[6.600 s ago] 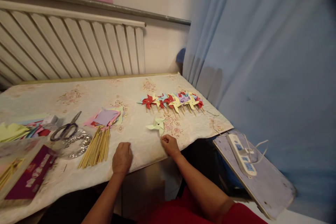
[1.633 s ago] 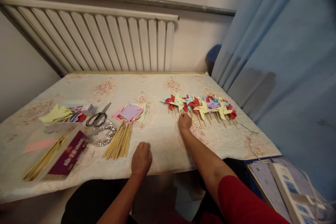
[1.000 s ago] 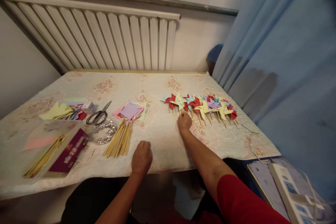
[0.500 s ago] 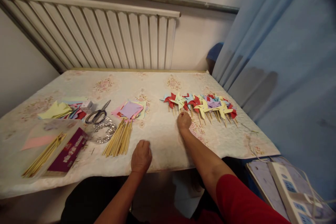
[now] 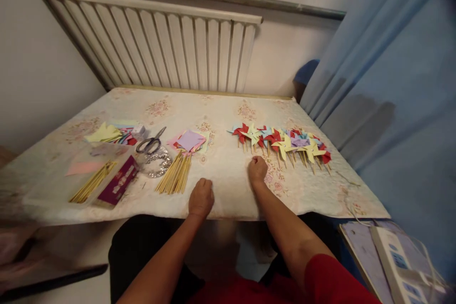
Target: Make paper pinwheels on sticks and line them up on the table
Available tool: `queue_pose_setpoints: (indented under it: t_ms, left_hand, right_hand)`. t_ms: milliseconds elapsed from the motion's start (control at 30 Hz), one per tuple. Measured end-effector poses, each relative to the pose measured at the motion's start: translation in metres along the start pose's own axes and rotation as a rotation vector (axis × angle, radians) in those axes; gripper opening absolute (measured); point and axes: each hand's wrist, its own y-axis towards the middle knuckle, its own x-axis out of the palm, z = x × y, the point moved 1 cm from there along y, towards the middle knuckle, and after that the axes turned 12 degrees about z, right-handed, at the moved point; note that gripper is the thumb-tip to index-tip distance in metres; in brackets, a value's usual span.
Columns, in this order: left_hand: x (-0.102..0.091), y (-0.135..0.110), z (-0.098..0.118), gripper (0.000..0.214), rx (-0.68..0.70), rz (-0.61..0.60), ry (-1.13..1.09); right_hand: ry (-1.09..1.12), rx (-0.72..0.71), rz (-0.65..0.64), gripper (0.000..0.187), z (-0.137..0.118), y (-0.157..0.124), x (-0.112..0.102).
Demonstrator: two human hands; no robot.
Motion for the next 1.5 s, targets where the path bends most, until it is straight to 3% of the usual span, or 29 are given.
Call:
queue_pose_setpoints:
  t_ms: [333, 600, 900, 1067, 1300, 1500]
  left_hand:
    - [0.0, -0.003, 0.001, 0.014, -0.004, 0.005, 0.026]
    - [-0.002, -0.004, 0.001, 0.013, -0.003, -0.004, 0.021]
    - [-0.006, 0.004, 0.0, 0.018, -0.001, -0.115, -0.004]
    - [-0.006, 0.016, -0.008, 0.021, 0.033, -0.204, -0.06]
    - [-0.003, 0.027, -0.017, 0.022, 0.105, -0.215, -0.16]
    - [-0.001, 0.041, -0.018, 0.022, 0.076, -0.257, -0.267]
  right_hand:
    - [0.023, -0.101, -0.086, 0.028, -0.008, -0.046, -0.028]
    - [-0.019, -0.304, -0.181, 0.023, -0.021, -0.083, -0.034]
    - [-0.146, -0.443, -0.213, 0.018, -0.029, -0.087, -0.033]
    - [-0.129, -0.453, -0.202, 0.02, -0.029, -0.089, -0.032]
    - [-0.108, -0.478, -0.185, 0.024, -0.027, -0.088, -0.031]
    - [-0.081, -0.436, -0.196, 0.027, -0.025, -0.087, -0.031]
